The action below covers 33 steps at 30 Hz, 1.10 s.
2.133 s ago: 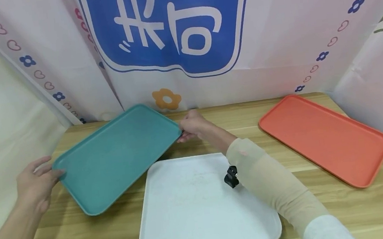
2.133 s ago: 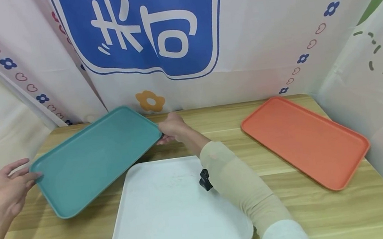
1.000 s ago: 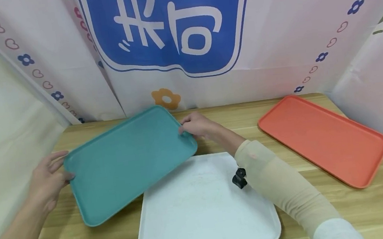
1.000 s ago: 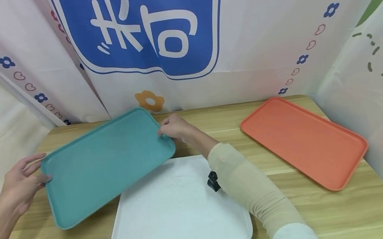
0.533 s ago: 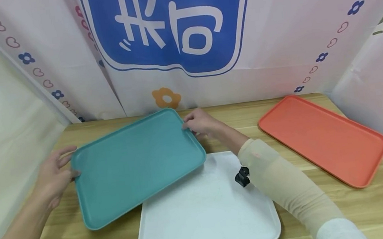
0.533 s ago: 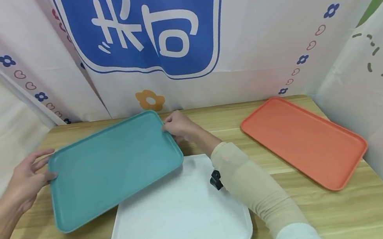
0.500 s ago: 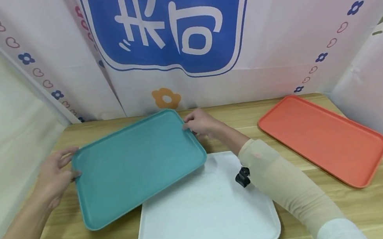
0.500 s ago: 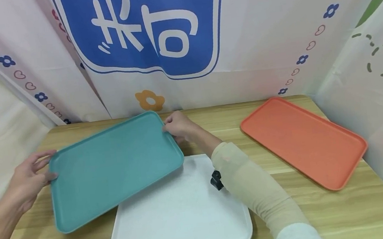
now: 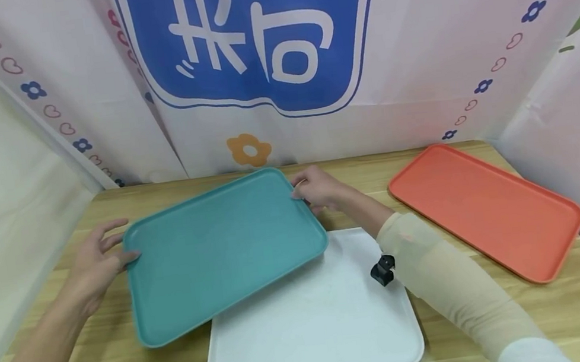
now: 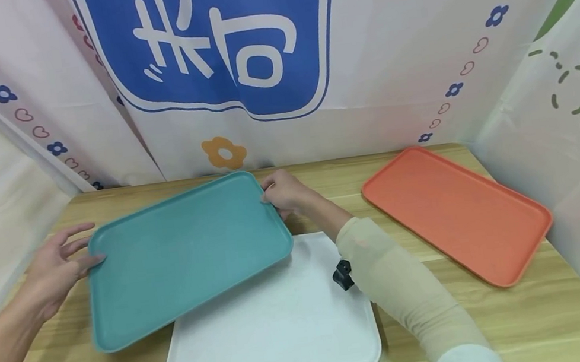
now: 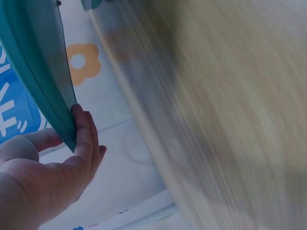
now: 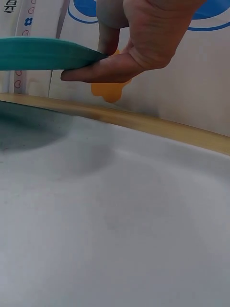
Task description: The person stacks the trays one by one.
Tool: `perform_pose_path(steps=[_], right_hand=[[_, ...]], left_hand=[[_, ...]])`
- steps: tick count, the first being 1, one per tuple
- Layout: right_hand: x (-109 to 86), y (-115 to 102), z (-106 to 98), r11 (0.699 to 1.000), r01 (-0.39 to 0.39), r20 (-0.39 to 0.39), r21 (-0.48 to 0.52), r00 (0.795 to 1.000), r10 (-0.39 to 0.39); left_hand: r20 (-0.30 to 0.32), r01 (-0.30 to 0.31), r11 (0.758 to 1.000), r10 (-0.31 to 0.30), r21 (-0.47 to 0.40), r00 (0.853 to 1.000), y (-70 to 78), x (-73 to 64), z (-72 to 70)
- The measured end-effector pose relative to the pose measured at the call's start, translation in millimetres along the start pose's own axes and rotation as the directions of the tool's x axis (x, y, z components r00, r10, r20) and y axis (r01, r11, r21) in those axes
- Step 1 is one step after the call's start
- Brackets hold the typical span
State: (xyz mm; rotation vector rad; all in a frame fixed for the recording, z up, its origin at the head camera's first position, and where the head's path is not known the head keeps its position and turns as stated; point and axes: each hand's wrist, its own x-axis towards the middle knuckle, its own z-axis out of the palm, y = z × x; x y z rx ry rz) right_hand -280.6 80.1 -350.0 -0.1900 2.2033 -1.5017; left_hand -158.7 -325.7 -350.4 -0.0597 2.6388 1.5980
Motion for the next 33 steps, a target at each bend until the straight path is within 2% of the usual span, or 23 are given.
perform_pose_path(steps=[5, 12, 20, 26, 33], right_hand=[[-2.8, 1, -4, 1.0, -0.019, -0.024, 0.001, 1.0, 0.019], [-7.5, 3, -8, 0.999, -0.033, -0.057, -0.022, 0.998, 0.032], [-14.4, 5, -16, 0.999, -0.038, -0.081, 0.017, 0.996, 0.039], [-20.1, 11, -23, 0.999, -0.033, -0.07, 0.034, 0.997, 0.036], [-30.1, 15, -32, 1.0, -0.02, -0.066, 0.001, 0.998, 0.02]], left_hand=[[0.021, 0.034, 0.999, -0.034, -0.006, 0.999, 2.7, 0.8, 2.2], [0.051, 0.046, 0.988, -0.039, -0.145, 0.998, 1.1, 2.0, 4.5], [0.128, 0.065, 0.97, -0.036, -0.233, 0.991, 1.8, 3.8, 9.8], [0.162, 0.068, 0.972, -0.031, -0.226, 0.986, 4.9, 3.7, 16.4], [0.15, 0.044, 0.987, -0.02, -0.154, 0.988, 15.0, 4.0, 25.2]])
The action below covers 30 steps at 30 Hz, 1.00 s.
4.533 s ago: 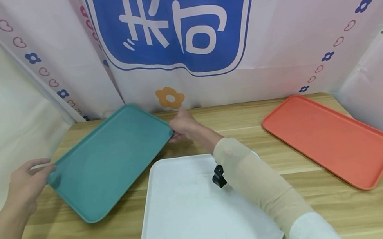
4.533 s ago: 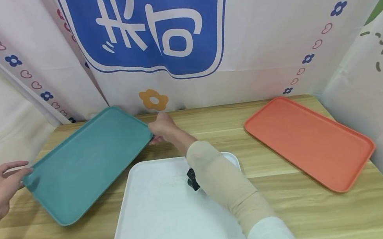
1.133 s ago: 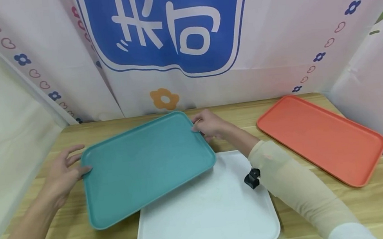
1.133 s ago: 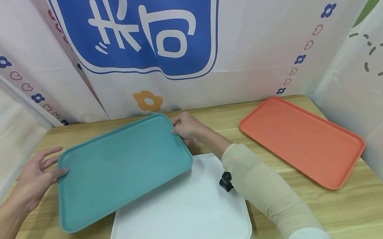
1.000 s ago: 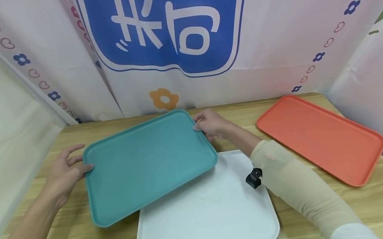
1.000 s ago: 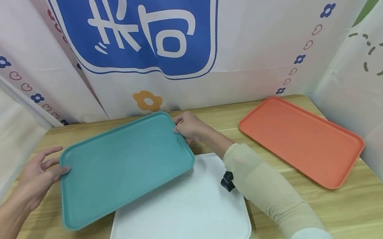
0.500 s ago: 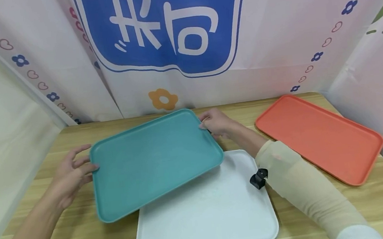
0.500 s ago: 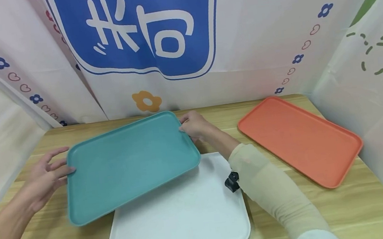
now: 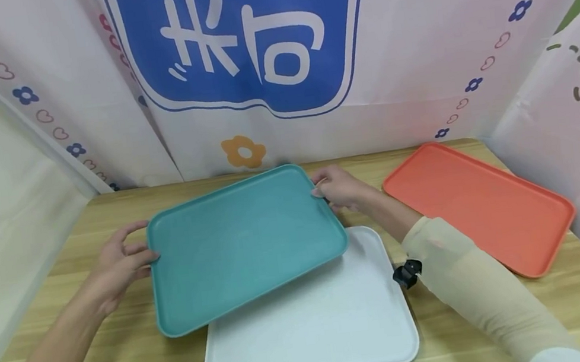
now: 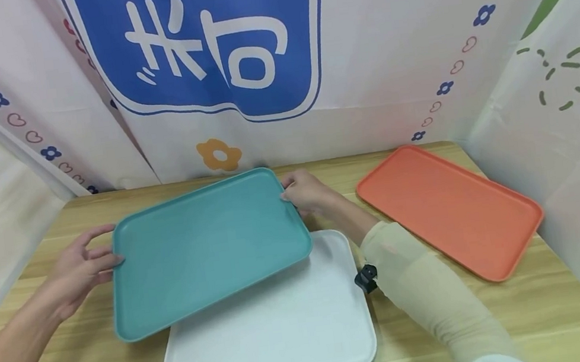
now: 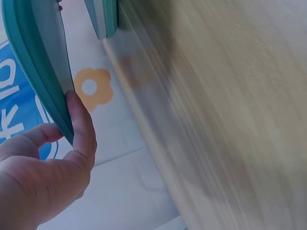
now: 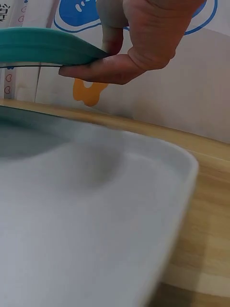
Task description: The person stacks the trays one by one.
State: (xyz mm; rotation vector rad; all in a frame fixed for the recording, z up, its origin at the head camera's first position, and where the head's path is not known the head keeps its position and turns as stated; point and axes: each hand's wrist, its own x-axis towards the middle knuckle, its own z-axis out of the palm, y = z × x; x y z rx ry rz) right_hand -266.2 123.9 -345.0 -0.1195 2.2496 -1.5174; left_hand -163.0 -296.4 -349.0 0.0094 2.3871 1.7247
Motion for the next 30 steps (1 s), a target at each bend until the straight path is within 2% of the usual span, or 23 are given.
perform_pose_path(steps=[6, 16, 30], right_hand=[[-10.1, 3, -7, 0.999, 0.008, 0.018, -0.042, 1.0, -0.007], [-23.4, 12, -19, 0.998, 0.009, 0.046, -0.06, 0.999, -0.006], [-40.4, 19, -29, 0.987, -0.008, 0.072, -0.163, 0.997, 0.02]], left_hand=[[-0.009, -0.004, 0.997, 0.005, 0.071, 1.0, 6.8, 1.2, 8.9], [-0.001, -0.014, 0.991, 0.014, 0.13, 1.0, 14.1, 4.5, 23.0], [0.024, -0.033, 0.988, 0.029, 0.153, 0.999, 20.8, 10.6, 38.5]])
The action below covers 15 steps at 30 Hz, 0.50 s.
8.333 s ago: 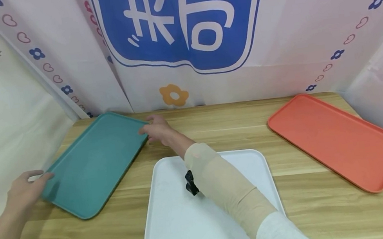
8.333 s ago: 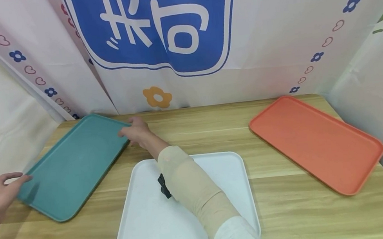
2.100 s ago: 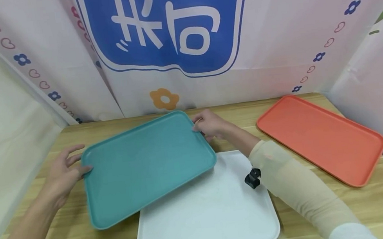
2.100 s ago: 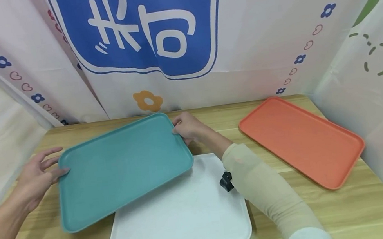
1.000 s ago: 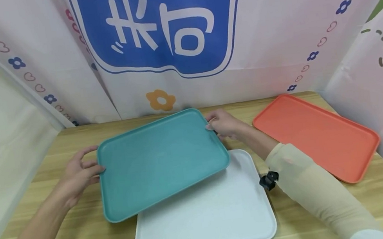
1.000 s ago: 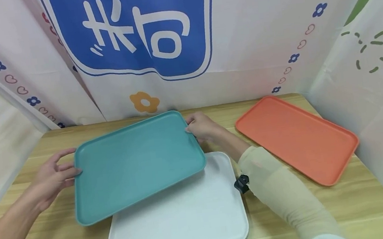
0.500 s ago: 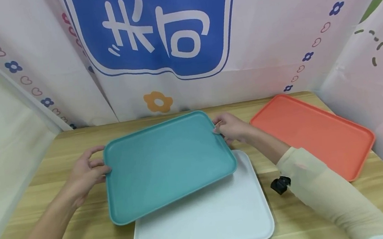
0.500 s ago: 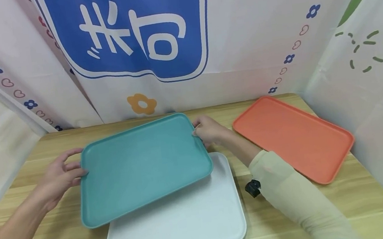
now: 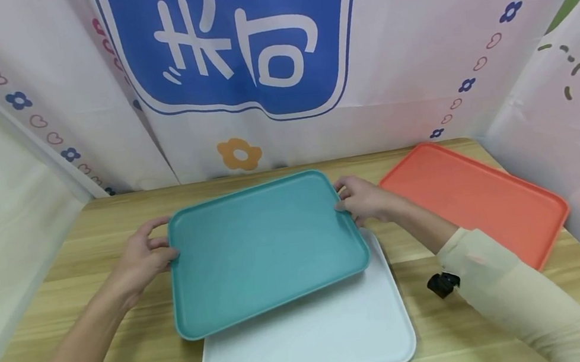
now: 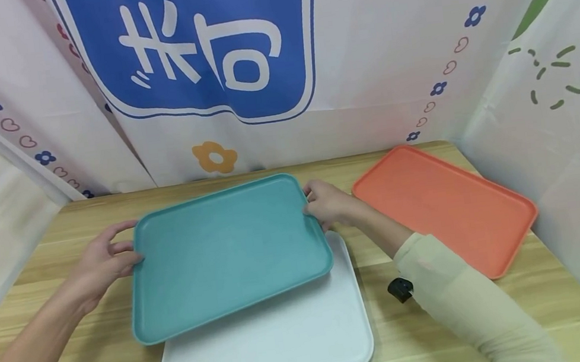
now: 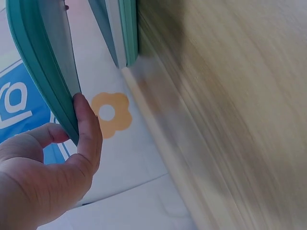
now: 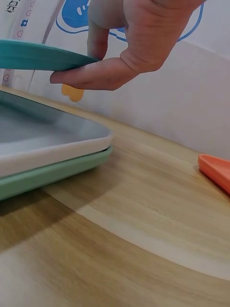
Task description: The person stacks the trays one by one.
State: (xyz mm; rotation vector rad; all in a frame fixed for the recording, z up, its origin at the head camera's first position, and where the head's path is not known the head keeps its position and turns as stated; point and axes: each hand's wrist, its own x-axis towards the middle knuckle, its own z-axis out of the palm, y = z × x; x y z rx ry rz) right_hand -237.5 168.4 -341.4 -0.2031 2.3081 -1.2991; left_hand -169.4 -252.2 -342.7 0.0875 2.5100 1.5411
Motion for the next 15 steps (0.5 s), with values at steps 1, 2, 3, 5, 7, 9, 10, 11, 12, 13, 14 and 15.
perform_pose_path(steps=[1, 2, 3, 5, 7, 9, 10, 11, 12, 13, 14, 15], right_hand=[[-1.1, 1, 0, 1.0, 0.001, -0.002, 0.001, 1.0, -0.001], [-2.0, 1, -1, 1.0, 0.003, -0.004, 0.001, 1.0, -0.003], [-2.9, 1, -1, 1.0, 0.006, -0.005, 0.003, 1.0, -0.006], [-4.2, 3, -1, 1.0, 0.015, -0.01, 0.001, 1.0, -0.015], [-5.2, 4, -1, 1.0, 0.022, -0.014, 0.0, 1.0, -0.022], [-6.3, 5, -2, 1.0, 0.027, -0.019, -0.003, 0.999, -0.027], [-6.9, 6, -2, 1.0, 0.026, -0.023, -0.004, 0.999, -0.026], [-7.8, 7, -3, 1.0, 0.025, -0.028, -0.003, 0.999, -0.025], [-8.9, 8, -3, 1.0, 0.026, -0.03, -0.006, 0.999, -0.026], [-9.7, 9, -3, 1.0, 0.025, -0.034, -0.008, 0.999, -0.026], [-10.6, 9, -4, 1.0, 0.022, -0.039, -0.008, 0.999, -0.022], [-11.8, 10, -4, 1.0, 0.019, -0.043, -0.009, 0.999, -0.019]], left_hand=[[0.002, 0.0, 1.0, 0.0, 0.0, 1.0, 0.6, 0.3, 1.0], [0.003, 0.0, 1.0, 0.0, -0.001, 1.0, 1.1, 0.7, 2.0], [0.004, 0.002, 1.0, -0.002, -0.001, 1.0, 1.5, 1.1, 3.0], [0.007, 0.005, 1.0, -0.005, -0.004, 1.0, 2.1, 1.9, 4.5], [0.007, 0.007, 1.0, -0.007, -0.005, 1.0, 2.7, 2.6, 6.0], [0.008, 0.006, 1.0, -0.005, -0.014, 1.0, 3.1, 3.3, 7.6], [0.008, 0.004, 1.0, -0.004, -0.019, 1.0, 3.3, 3.6, 8.4], [0.008, 0.003, 1.0, -0.003, -0.022, 1.0, 3.6, 3.8, 9.4], [0.008, 0.003, 1.0, -0.003, -0.023, 1.0, 3.9, 4.2, 10.4], [0.008, 0.002, 1.0, -0.002, -0.025, 1.0, 4.1, 4.5, 11.5], [0.01, 0.002, 1.0, -0.002, -0.029, 1.0, 4.4, 4.9, 12.5], [0.012, 0.002, 1.0, -0.002, -0.03, 1.0, 4.6, 5.4, 13.6]])
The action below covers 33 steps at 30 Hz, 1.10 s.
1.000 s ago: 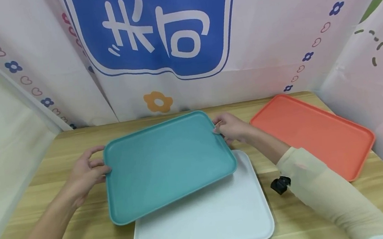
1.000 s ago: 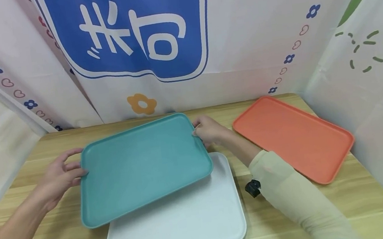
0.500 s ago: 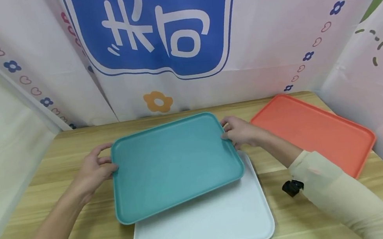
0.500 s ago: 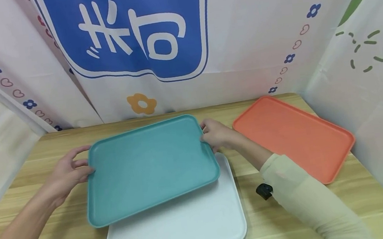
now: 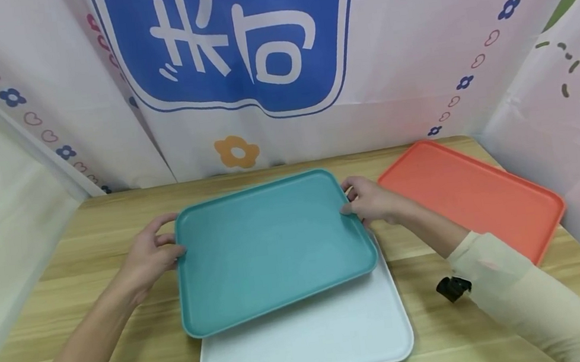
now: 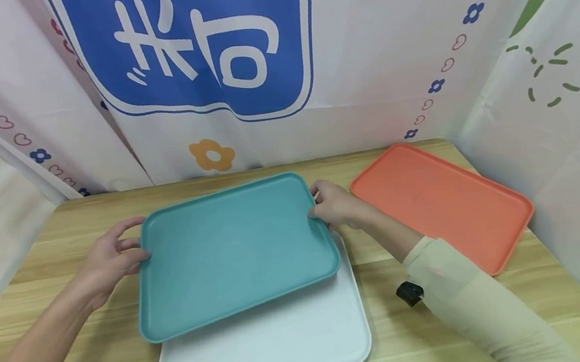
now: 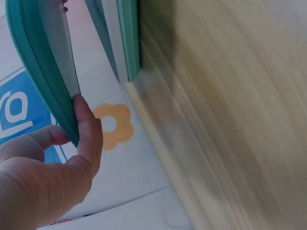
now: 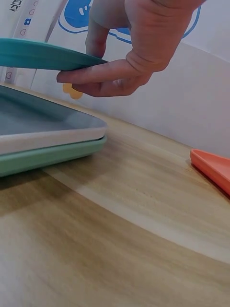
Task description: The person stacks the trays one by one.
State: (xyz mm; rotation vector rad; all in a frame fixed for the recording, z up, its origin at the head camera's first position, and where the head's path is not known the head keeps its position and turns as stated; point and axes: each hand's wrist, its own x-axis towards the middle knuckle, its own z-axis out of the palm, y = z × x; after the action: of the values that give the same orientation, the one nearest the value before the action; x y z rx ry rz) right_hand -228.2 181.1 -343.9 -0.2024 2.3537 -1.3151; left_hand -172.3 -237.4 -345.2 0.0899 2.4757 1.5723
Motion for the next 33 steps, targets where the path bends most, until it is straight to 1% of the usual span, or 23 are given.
perform_pose_path(steps=[6, 13, 19, 27, 33], right_hand=[[-7.1, 2, -2, 1.0, -0.016, 0.002, 0.005, 1.0, 0.016], [-13.9, 8, -4, 0.999, -0.026, 0.008, 0.024, 1.0, 0.026], [-19.7, 12, -4, 0.999, -0.02, 0.002, 0.029, 1.0, 0.02], [-26.1, 16, -6, 1.0, -0.007, -0.005, 0.016, 1.0, 0.007], [-28.3, 18, -5, 1.0, -0.021, -0.014, 0.02, 1.0, 0.021]], left_hand=[[0.009, 0.002, 1.0, -0.002, 0.003, 1.0, 1.6, 1.0, 3.1], [0.029, 0.018, 1.0, -0.018, -0.004, 0.999, 3.6, 1.5, 7.0], [0.04, 0.006, 1.0, -0.006, -0.012, 0.999, 3.7, 0.8, 9.8], [0.038, 0.003, 1.0, -0.003, -0.019, 0.999, 5.8, 0.5, 12.1], [0.05, 0.005, 1.0, -0.004, -0.021, 0.999, 7.1, -0.9, 13.6]])
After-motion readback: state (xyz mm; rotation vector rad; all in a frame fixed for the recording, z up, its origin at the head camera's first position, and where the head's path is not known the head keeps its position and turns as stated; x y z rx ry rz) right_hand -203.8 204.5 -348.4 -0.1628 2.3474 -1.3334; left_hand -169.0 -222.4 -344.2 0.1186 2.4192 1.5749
